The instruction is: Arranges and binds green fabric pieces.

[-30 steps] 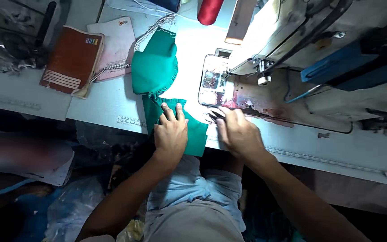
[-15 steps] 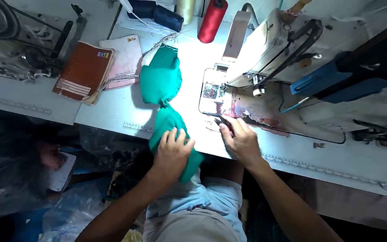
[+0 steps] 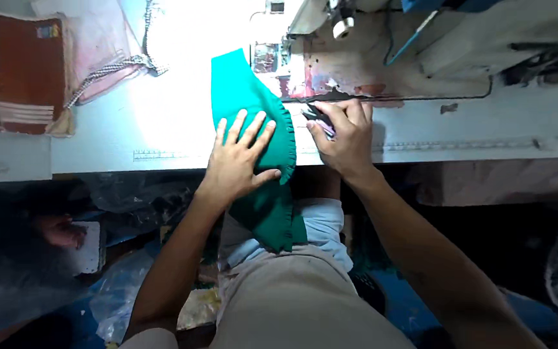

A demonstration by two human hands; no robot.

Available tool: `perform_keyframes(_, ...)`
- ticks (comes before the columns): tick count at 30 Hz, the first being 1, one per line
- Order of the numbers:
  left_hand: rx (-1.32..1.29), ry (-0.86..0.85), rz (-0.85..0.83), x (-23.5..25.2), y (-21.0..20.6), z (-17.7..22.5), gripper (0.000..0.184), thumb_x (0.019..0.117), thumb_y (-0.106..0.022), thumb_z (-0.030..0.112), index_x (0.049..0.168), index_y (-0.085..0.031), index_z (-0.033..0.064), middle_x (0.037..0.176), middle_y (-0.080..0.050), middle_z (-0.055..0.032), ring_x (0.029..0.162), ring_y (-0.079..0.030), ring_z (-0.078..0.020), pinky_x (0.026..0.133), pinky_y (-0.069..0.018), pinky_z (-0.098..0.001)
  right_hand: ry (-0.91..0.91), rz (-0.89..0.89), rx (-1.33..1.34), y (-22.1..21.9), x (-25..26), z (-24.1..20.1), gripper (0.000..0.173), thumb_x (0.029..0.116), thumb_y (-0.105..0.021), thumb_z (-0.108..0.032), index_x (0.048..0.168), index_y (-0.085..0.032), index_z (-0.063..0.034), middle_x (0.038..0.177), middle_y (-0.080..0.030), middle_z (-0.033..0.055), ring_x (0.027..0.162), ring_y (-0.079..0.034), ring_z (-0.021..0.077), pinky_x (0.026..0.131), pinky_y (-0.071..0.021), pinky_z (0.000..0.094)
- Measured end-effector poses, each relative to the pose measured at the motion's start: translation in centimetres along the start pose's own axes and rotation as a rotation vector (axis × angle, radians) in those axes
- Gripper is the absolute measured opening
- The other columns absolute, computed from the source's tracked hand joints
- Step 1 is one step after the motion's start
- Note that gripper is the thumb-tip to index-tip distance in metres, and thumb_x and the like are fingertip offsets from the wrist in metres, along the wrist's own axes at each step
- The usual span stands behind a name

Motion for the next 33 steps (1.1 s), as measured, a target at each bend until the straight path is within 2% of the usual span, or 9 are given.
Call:
perform_keyframes(5,0.03,0.051,0.023,1.4,0.7,-0.1,0.08,0.0956,-0.031,0.079,0.16,-0.037,0.0333,0.17,-0.025,-0.0074,0.157,-0.018,-0.0378,0.118,-0.0111,-0.0761,-0.026,0.038,-0.065,1.4,-1.6,-1.5,0.041,0.1052,-0.054,-0.039,0.136,-0.068,-0.0157,0.133,-0.062,0.0185,0.123,-0.054,0.0407,0.1,-0.0412,0.0579)
perform_keyframes(9,-0.077,-0.09,0.172,0.8,1.2,0.0,0.049,0.1033,-0.049,0.055,0.148,-0.056,0.0358,0.163,-0.041,-0.0054,0.155,-0.028,-0.0355,0.12,-0.0168,-0.0723,-0.133,0.069,0.165,0.4,-9.2,-5.5,0.036,0.0953,-0.067,-0.042,0.109,-0.074,-0.0097,0.112,-0.071,0.0094,0.111,-0.066,0.0251,0.1,-0.0528,0.043)
perform_keyframes(14,-0.195,-0.28,0.321,-0.1,2.7,2.9,0.023,0.1006,-0.065,0.024,0.11,-0.079,0.0084,0.119,-0.074,-0.0144,0.131,-0.058,-0.0393,0.117,-0.0258,-0.0665,-0.711,-0.263,0.724,-6.9,-14.1,-2.1,0.079,0.0876,-0.078,-0.047,0.146,-0.052,0.0,0.144,-0.057,0.0216,0.139,-0.048,0.0363,0.119,-0.0323,0.0571)
perform_keyframes(18,-0.412,-0.312,0.269,-1.2,5.5,5.0,0.029,0.1042,-0.057,0.014,0.1,-0.071,-0.0114,0.109,-0.073,-0.0241,0.122,-0.065,-0.0301,0.116,-0.0391,-0.0465,-0.309,-0.02,0.816,-2.2,-12.9,-4.2,0.019,0.0974,-0.069,-0.017,0.11,-0.078,-0.005,0.108,-0.074,0.0122,0.108,-0.067,0.0275,0.101,-0.0483,0.0509)
perform_keyframes(21,-0.607,-0.288,0.251,-1.2,8.0,7.9,0.029,0.1052,-0.051,0.006,0.096,-0.065,-0.0176,0.098,-0.071,-0.0136,0.102,-0.066,-0.0025,0.095,-0.0531,-0.021,-0.397,0.139,0.733,1.9,-13.6,-3.2,0.063,0.0839,-0.083,-0.027,0.139,-0.062,-0.0061,0.137,-0.061,0.0181,0.13,-0.053,0.0374,0.109,-0.044,0.056)
perform_keyframes(23,-0.619,-0.369,0.259,-0.6,9.2,10.3,0.031,0.1051,-0.053,0.01,0.091,-0.065,-0.0154,0.089,-0.069,-0.0096,0.093,-0.064,0.0017,0.087,-0.0521,-0.0169,-0.426,0.149,0.791,3.1,-13.6,-2.4,0.067,0.0844,-0.083,-0.027,0.142,-0.059,-0.0041,0.142,-0.059,0.0176,0.136,-0.049,0.0381,0.112,-0.0402,0.0583)
perform_keyframes(28,-0.461,-0.461,0.393,1.9,10.7,14.8,0.036,0.1033,-0.062,0.02,0.091,-0.068,-0.0132,0.079,-0.062,-0.0135,0.079,-0.058,-0.0049,0.075,-0.0468,-0.0182,-0.284,0.281,0.779,8.4,-15.1,-1.2,0.024,0.0896,-0.078,-0.012,0.107,-0.074,0.0037,0.095,-0.074,0.0125,0.089,-0.071,0.017,0.084,-0.0589,0.0362)
perform_keyframes(31,-0.407,-0.446,0.35,3.9,10.5,17.1,0.032,0.1037,-0.062,0.024,0.1,-0.072,-0.0062,0.085,-0.065,-0.0131,0.08,-0.06,-0.0098,0.076,-0.0494,-0.0249,-0.37,0.281,0.716,11.3,-17.2,0.0,0.024,0.0916,-0.077,-0.016,0.108,-0.071,0.0001,0.097,-0.073,0.008,0.087,-0.07,0.0101,0.082,-0.061,0.0309)
perform_keyframes(33,-0.331,-0.406,0.162,5.5,8.2,18.7,0.033,0.1039,-0.061,0.031,0.122,-0.071,0.0053,0.104,-0.069,-0.014,0.094,-0.066,-0.0198,0.083,-0.0549,-0.0369,-0.345,0.301,0.678,12.7,-18.1,0.6,0.022,0.0956,-0.072,-0.016,0.11,-0.072,0.0005,0.099,-0.072,0.007,0.092,-0.068,0.0094,0.085,-0.0595,0.0291)
Point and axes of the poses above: each hand's wrist, its own x-axis towards the middle knuckle, its own y-axis out of the back of the hand, z = x × y, the point moved 9 cm from there along x, towards the middle knuckle
